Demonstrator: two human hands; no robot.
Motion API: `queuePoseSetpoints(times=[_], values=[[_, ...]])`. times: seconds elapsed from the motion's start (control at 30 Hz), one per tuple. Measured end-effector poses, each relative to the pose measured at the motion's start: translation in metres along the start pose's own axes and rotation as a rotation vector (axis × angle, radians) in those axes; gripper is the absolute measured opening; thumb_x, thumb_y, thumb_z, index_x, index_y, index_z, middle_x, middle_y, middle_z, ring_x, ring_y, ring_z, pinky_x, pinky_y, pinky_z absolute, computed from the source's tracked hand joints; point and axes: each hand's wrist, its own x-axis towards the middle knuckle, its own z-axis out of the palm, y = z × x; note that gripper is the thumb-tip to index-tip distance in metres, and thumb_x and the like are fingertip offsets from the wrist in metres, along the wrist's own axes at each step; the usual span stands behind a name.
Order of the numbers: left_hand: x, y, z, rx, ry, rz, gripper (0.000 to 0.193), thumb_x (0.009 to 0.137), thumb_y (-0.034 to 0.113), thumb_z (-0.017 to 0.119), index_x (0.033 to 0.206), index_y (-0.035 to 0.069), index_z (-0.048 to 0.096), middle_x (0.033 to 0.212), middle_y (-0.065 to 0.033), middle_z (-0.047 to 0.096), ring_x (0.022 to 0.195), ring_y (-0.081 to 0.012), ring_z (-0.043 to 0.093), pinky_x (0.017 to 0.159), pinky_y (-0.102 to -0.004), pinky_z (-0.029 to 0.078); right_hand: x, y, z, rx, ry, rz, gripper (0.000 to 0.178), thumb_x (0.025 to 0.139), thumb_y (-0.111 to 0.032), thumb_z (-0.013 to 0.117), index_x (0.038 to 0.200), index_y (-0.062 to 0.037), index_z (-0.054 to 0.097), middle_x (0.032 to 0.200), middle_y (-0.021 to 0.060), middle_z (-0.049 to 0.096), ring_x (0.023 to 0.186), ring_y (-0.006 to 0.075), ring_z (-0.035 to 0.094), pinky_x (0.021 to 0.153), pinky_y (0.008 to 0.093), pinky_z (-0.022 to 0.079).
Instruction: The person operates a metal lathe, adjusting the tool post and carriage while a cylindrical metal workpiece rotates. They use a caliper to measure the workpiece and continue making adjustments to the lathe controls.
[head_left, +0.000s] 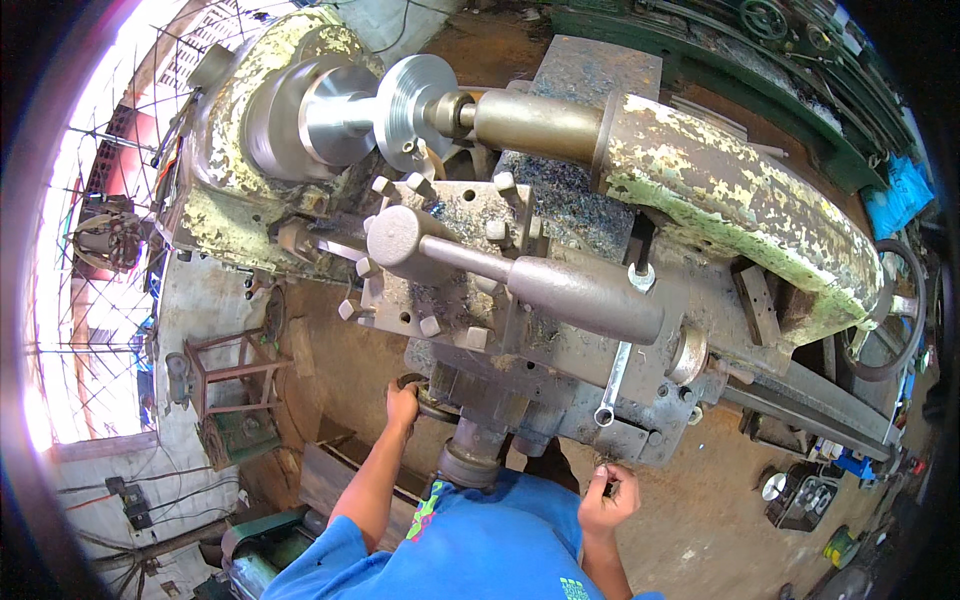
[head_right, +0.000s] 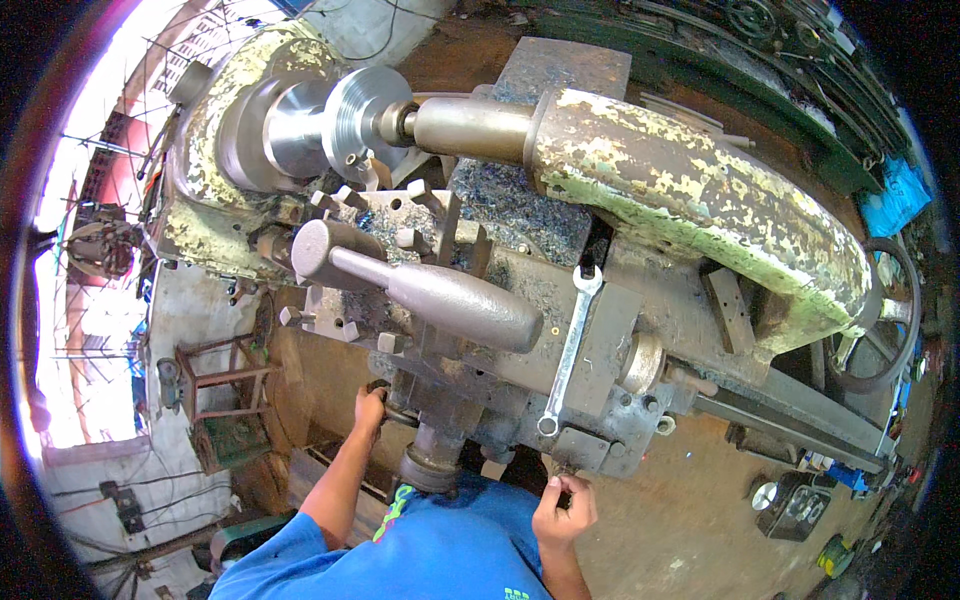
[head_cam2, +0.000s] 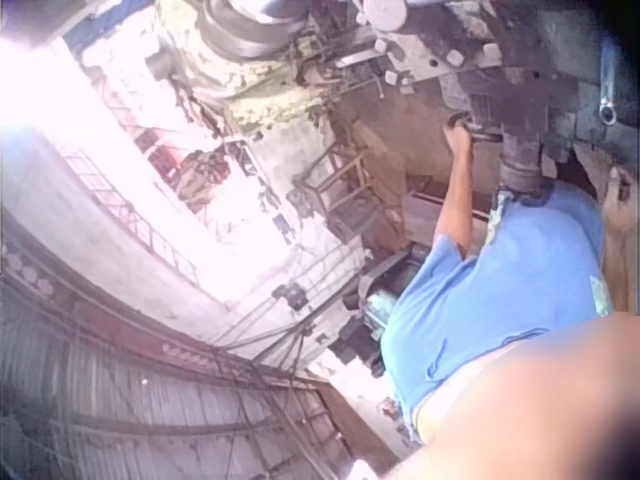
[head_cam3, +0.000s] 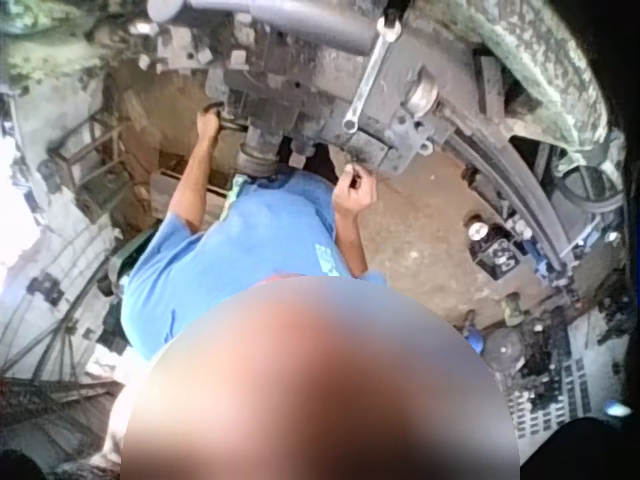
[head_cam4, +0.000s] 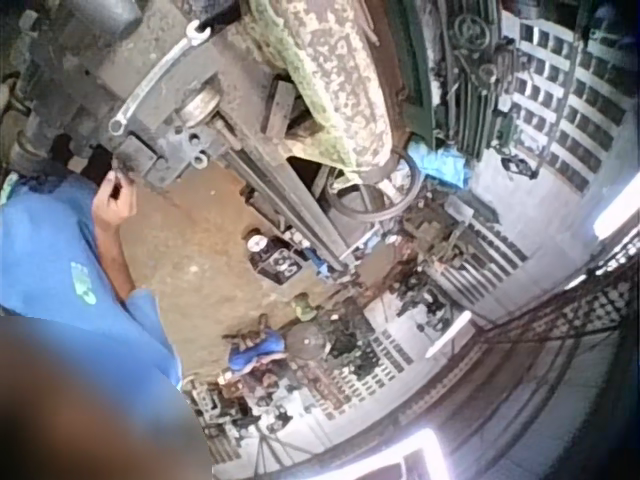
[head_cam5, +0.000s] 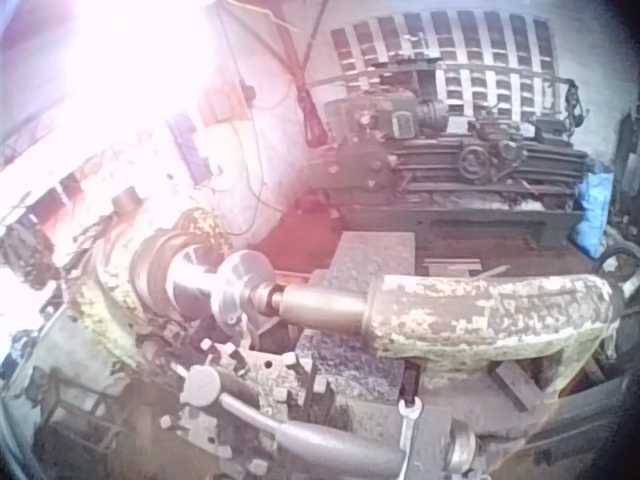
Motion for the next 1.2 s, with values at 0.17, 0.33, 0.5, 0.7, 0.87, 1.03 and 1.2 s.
queuePoseSetpoints(times=[0.17, 0.33, 0.5, 0.7, 0.87, 1.03, 1.2], values=[[-0.012, 0.013, -0.001, -0.041, -0.029, -0.03, 0.039, 0.087, 0.014, 0.055, 0.122, -0.002, 0.054, 0.095, -0.0145, 0.064, 0.076, -0.0223, 0.061, 0.058, -0.0338, 0.048, 0.0, 0.005, -0.003, -0.058, -0.045, -0.032, 0.007, 0.08, -0.001, 0.065, 0.085, 0.0031, 0.062, 0.073, 0.0132, 0.059, 0.061, 0.0233, 0.055, 0.056, 0.0345, 0.044], [0.001, 0.004, -0.002, 0.022, -0.022, 0.053, 0.049, 0.085, 0.014, 0.055, 0.129, -0.006, 0.048, 0.096, -0.0177, 0.065, 0.066, -0.0226, 0.064, 0.05, -0.0345, 0.049, -0.001, 0.008, -0.001, -0.039, -0.043, -0.018, 0.006, 0.081, 0.001, 0.065, 0.085, 0.0036, 0.061, 0.073, 0.0134, 0.059, 0.06, 0.0228, 0.055, 0.054, 0.0333, 0.043], [0.0, 0.007, -0.004, 0.031, -0.066, 0.006, 0.051, 0.088, 0.015, 0.053, 0.133, -0.005, 0.043, 0.098, -0.0175, 0.065, 0.065, -0.0221, 0.064, 0.045, -0.0331, 0.049, 0.0, 0.008, -0.002, -0.053, -0.053, -0.017, 0.007, 0.082, 0.0, 0.065, 0.086, 0.0038, 0.062, 0.073, 0.0127, 0.059, 0.06, 0.0217, 0.054, 0.054, 0.0327, 0.042], [-0.019, 0.028, -0.005, 0.003, -0.063, -0.039, 0.037, 0.087, 0.016, 0.054, 0.119, -0.002, 0.056, 0.094, -0.0149, 0.063, 0.074, -0.0226, 0.06, 0.061, -0.0348, 0.048, -0.001, 0.007, -0.001, -0.045, -0.045, 0.024, 0.007, 0.081, -0.001, 0.065, 0.086, 0.0021, 0.062, 0.072, 0.0124, 0.059, 0.06, 0.0239, 0.054, 0.054, 0.0341, 0.043], [-0.017, 0.028, -0.005, -0.099, -0.12, -0.054, 0.039, 0.088, 0.016, 0.053, 0.123, -0.003, 0.052, 0.099, -0.0164, 0.063, 0.076, -0.0246, 0.061, 0.061, -0.0357, 0.049, -0.001, 0.007, -0.001, -0.043, -0.041, 0.016, 0.007, 0.082, 0.0, 0.065, 0.087, 0.0034, 0.062, 0.072, 0.0109, 0.058, 0.059, 0.0193, 0.051, 0.053, 0.0312, 0.04], [-0.018, 0.03, -0.007, -0.052, -0.114, -0.063, 0.045, 0.09, 0.019, 0.053, 0.128, -0.005, 0.05, 0.108, -0.0187, 0.062, 0.09, -0.0278, 0.062, 0.073, -0.0371, 0.05, 0.0, 0.006, -0.002, -0.041, -0.038, 0.027, 0.007, 0.081, -0.002, 0.066, 0.086, 0.0021, 0.062, 0.071, 0.0135, 0.058, 0.059, 0.0244, 0.054, 0.053, 0.0339, 0.041], [-0.02, 0.031, -0.005, -0.039, -0.077, -0.055, 0.051, 0.091, 0.024, 0.055, 0.131, -0.007, 0.049, 0.118, -0.0206, 0.061, 0.104, -0.0299, 0.059, 0.087, -0.0378, 0.047, 0.0, 0.006, -0.002, -0.032, -0.044, 0.037, 0.008, 0.081, -0.001, 0.066, 0.087, 0.0019, 0.062, 0.071, 0.0134, 0.058, 0.059, 0.0247, 0.055, 0.053, 0.0344, 0.042]])
